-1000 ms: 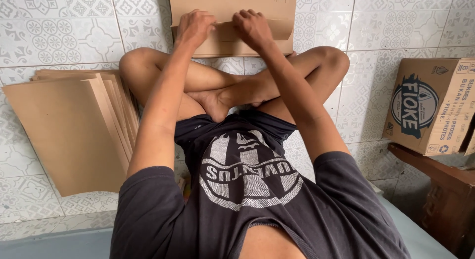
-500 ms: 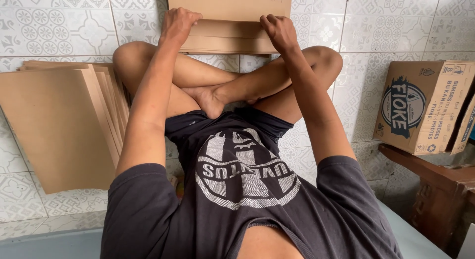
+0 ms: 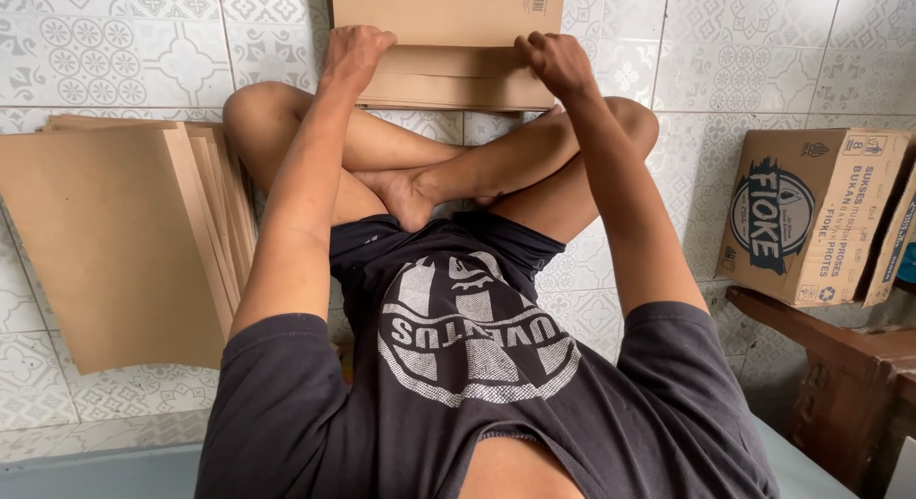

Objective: A person sitting on the floor folds flat brown paper sheets into bags and stacks them.

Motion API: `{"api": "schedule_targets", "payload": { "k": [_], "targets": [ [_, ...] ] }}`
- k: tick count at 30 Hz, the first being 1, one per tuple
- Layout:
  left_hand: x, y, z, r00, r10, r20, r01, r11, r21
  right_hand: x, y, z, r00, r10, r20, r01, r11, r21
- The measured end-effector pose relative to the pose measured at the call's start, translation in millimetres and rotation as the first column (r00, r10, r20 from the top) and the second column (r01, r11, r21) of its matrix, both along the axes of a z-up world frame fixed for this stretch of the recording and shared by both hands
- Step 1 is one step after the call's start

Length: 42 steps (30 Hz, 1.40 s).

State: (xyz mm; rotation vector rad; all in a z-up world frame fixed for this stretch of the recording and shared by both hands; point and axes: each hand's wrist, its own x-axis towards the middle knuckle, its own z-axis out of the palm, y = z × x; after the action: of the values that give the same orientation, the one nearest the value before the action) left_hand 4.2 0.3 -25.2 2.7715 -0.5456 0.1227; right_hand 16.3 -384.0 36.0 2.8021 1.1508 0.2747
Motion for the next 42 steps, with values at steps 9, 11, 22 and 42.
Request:
{"api": "schedule_targets", "payload": {
  "k": [9, 11, 22, 42],
  "targets": [
    [2, 5, 8, 0.993, -0.066, 0.097, 0.063, 0.998, 0.025, 10, -32, -6, 0.999, 0.041, 0.019, -0.042, 0.999, 0.029],
    [-3, 3, 11, 0.992, -0.066, 0.109, 0.066, 0.998, 0.003, -1, -5, 4, 0.998, 0.058, -0.040, -0.053, 0.993, 0.105],
    [-46, -11, -5, 0.998, -0.065, -0.009, 0.066, 0.997, 0.046, -50, 45, -27, 0.954, -0.144, -0.263, 0.176, 0.979, 0.100],
    [-51, -52, 33, 0.905, 0.044, -0.423, 0.053, 0.975, 0.214, -56, 52, -49, 0.802, -0.279, -0.528, 0.248, 0.960, -0.131]
  ]
}}
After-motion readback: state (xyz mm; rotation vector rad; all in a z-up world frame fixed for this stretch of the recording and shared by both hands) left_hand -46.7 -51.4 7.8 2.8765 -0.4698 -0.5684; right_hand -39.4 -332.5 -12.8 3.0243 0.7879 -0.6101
